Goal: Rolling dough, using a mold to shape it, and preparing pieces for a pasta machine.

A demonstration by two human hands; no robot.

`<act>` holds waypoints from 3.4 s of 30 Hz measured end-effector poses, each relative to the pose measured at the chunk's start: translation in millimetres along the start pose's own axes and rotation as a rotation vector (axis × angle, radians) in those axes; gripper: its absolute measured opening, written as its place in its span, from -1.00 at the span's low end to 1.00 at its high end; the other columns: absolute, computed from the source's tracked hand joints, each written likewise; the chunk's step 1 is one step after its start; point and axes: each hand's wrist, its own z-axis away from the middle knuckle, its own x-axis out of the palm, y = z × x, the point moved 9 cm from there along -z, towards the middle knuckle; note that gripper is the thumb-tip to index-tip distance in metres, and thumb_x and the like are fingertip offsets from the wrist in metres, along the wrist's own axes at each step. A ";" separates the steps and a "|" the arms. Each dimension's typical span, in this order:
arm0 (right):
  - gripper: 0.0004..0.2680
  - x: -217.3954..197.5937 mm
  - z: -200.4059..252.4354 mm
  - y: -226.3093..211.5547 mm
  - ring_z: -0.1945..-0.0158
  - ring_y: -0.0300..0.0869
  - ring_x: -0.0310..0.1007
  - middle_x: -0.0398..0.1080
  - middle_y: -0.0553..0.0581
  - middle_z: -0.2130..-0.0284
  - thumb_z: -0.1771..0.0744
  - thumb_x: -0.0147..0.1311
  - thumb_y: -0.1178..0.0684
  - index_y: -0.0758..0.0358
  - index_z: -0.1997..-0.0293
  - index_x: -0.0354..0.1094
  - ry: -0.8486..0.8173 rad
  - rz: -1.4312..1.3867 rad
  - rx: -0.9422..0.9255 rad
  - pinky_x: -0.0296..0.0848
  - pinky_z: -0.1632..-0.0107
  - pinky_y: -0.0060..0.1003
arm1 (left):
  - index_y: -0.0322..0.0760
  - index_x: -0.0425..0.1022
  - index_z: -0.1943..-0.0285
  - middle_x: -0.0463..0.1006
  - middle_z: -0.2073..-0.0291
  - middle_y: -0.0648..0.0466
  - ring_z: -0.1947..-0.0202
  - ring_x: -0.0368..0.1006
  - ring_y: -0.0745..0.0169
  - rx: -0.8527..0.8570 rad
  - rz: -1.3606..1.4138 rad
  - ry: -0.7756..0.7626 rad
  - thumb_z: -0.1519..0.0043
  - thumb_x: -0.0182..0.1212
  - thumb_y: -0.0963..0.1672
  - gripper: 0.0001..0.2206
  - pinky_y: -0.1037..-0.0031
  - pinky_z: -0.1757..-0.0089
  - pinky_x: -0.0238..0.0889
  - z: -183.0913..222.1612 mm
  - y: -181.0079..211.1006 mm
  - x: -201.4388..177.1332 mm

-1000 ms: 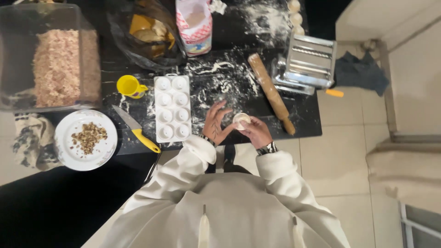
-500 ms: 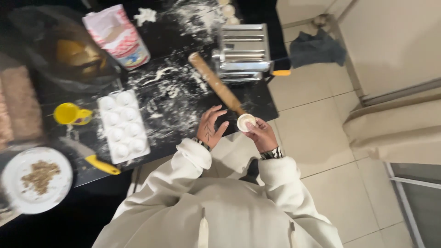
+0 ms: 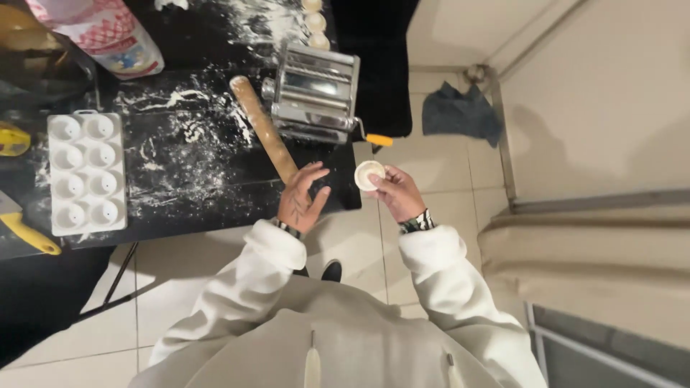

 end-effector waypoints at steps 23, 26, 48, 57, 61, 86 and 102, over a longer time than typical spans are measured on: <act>-0.73 31.1 -431.3 -76.1 0.08 -0.19 0.52 0.51 0.09 0.13 -0.32 0.27 0.12 0.37 -0.09 0.37 -0.230 0.475 0.261 0.51 0.05 -0.31 | -0.31 0.48 -0.23 0.59 -0.03 -0.16 -0.04 0.55 -0.12 -0.333 0.060 0.141 -0.35 0.22 -0.11 -0.70 0.27 -0.06 0.38 -190.3 -211.2 -126.8; -0.70 53.0 -455.5 -41.4 0.12 -0.21 0.51 0.54 0.09 0.16 -0.29 0.29 0.08 0.39 -0.07 0.38 -0.426 0.715 0.301 0.50 0.09 -0.32 | -0.27 0.49 -0.23 0.60 0.00 -0.14 -0.04 0.56 -0.10 -0.404 0.033 0.099 -0.31 0.23 -0.13 -0.69 0.27 -0.07 0.39 -191.3 -241.9 -118.3; -0.73 50.4 -465.7 61.5 0.12 0.09 0.55 0.54 0.25 0.19 -0.23 0.29 -0.02 0.22 0.05 0.52 -0.804 1.542 0.126 0.48 0.10 -0.07 | -0.31 0.39 -0.32 0.50 -0.16 -0.10 -0.20 0.41 -0.24 -0.239 -0.034 -0.008 -0.19 0.28 -0.26 -0.54 0.12 -0.22 0.28 -227.8 -259.2 -57.4; -0.74 72.9 -460.1 48.1 0.19 0.04 0.56 0.57 0.22 0.24 -0.38 0.08 -0.17 0.17 0.06 0.58 -0.817 1.546 0.183 0.48 0.05 -0.08 | -0.49 0.29 -0.34 0.49 -0.19 -0.15 -0.17 0.40 -0.21 -0.108 0.094 0.251 -0.22 0.20 -0.34 -0.54 0.20 -0.21 0.25 -208.1 -251.8 -67.6; -0.76 94.6 -447.4 -9.1 0.16 -0.12 0.63 0.65 0.16 0.29 -0.40 0.03 -0.12 0.15 -0.01 0.54 -0.629 1.394 0.285 0.51 -0.05 -0.21 | -0.48 0.31 -0.31 0.51 -0.16 -0.14 -0.14 0.43 -0.13 -0.102 0.101 0.336 -0.23 0.20 -0.36 -0.57 0.24 -0.21 0.26 -208.1 -238.7 -88.6; -0.77 328.4 -154.1 6.0 0.07 -0.18 0.58 0.53 0.16 0.10 -0.36 0.16 0.15 0.34 -0.13 0.44 -0.732 1.022 -0.304 0.56 0.00 -0.33 | -0.25 0.45 -0.19 0.55 0.02 -0.16 0.00 0.46 -0.30 -0.388 -0.426 0.416 -0.24 0.27 -0.18 -0.67 0.12 -0.02 0.34 87.7 -124.4 -226.7; -0.61 368.8 -264.2 271.1 -0.02 -0.08 0.53 0.45 0.22 -0.10 -0.34 0.19 -0.08 0.28 -0.26 0.31 -0.471 0.986 -0.118 0.53 -0.02 -0.15 | -0.32 0.23 -0.41 0.28 -0.34 -0.27 -0.29 0.23 -0.37 -0.428 -0.570 0.596 -0.05 0.51 -0.12 -0.27 0.09 -0.22 0.17 73.0 -266.7 -485.1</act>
